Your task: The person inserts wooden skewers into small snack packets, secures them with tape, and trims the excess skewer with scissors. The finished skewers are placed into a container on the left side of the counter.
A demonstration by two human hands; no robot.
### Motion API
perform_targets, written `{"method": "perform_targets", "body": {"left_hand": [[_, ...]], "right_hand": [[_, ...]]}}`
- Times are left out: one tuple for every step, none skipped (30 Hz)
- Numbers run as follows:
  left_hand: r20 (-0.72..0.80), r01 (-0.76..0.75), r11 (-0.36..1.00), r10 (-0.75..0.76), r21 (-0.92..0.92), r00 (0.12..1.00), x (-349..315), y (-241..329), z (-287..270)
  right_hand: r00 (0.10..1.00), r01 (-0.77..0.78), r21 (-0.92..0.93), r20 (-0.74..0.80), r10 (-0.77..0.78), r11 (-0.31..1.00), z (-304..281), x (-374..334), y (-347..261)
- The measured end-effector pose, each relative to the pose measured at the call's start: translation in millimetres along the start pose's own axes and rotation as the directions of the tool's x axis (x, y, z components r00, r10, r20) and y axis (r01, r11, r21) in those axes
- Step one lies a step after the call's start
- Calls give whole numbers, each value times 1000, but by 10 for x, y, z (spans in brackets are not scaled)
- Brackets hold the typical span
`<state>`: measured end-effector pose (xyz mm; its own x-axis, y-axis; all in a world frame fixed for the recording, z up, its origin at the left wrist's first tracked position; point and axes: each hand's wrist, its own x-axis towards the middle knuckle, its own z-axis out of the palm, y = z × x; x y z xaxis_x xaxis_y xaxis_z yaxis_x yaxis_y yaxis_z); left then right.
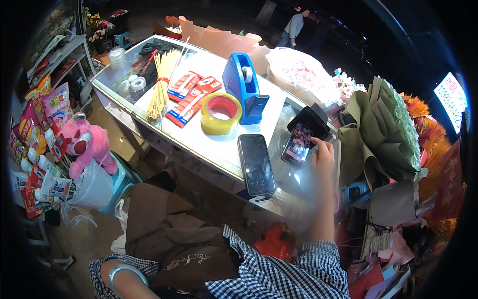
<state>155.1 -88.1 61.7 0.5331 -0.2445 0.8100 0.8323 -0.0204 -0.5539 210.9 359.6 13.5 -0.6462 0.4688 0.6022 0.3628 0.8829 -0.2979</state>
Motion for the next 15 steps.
{"method": "perform_targets", "body": {"left_hand": [[88, -23, 996, 16, 88, 996, -185, -91, -81], [193, -50, 983, 16, 174, 981, -424, -186, -181], [310, -72, 959, -17, 274, 951, -658, -233, -300], [413, -53, 923, -120, 382, 903, -930, -251, -433], [483, 184, 677, -664, 712, 570, -998, -28, -597], [386, 324, 507, -845, 799, 370, -1287, 29, -778], [218, 414, 249, -968, 876, 122, -1565, 104, -968], [154, 637, 44, -981, 770, -119, -1726, 268, -1203], [16, 713, -358, -888, 603, -460, -1888, 441, -1424], [-108, 595, -668, -701, 447, -705, -2033, 606, -1642], [-175, 465, -783, -569, 413, -803, -2105, 871, -1816], [-220, 349, -830, -474, 435, -852, -2159, 1135, -1953], [-255, 242, -856, -386, 456, -886, -2160, 1392, -2070], [-283, 165, -871, -321, 462, -904, -2148, 1637, -2144], [-304, 97, -881, -261, 463, -916, -2122, 1841, -2191]], "right_hand": [[999, -30, 23, 18, 30, 999, -35, -71, -13], [998, -59, 46, 35, 57, 997, -56, -121, -15], [999, 37, 45, -19, -36, 998, -39, -145, -9], [999, -27, 93, -17, 29, 995, -19, -179, -1], [995, -100, 141, -14, 103, 985, 13, -230, 0], [981, -193, 175, 3, 196, 965, 41, -269, 9], [985, -158, 204, -41, 170, 966, 68, -277, 32], [983, -166, 279, -28, 181, 946, 82, -288, 54], [981, -180, 343, -12, 196, 922, 96, -294, 71], [975, -207, 406, 8, 223, 890, 100, -297, 88], [993, -119, 351, 14, 121, 929, 123, -294, 93], [994, -98, 305, 71, 80, 947, 135, -290, 97], [992, -83, 275, 112, 54, 958, 144, -274, 102], [986, -75, 254, 165, 33, 964, 153, -262, 103], [976, -104, 247, 211, 52, 963, 181, -226, 109]]}}
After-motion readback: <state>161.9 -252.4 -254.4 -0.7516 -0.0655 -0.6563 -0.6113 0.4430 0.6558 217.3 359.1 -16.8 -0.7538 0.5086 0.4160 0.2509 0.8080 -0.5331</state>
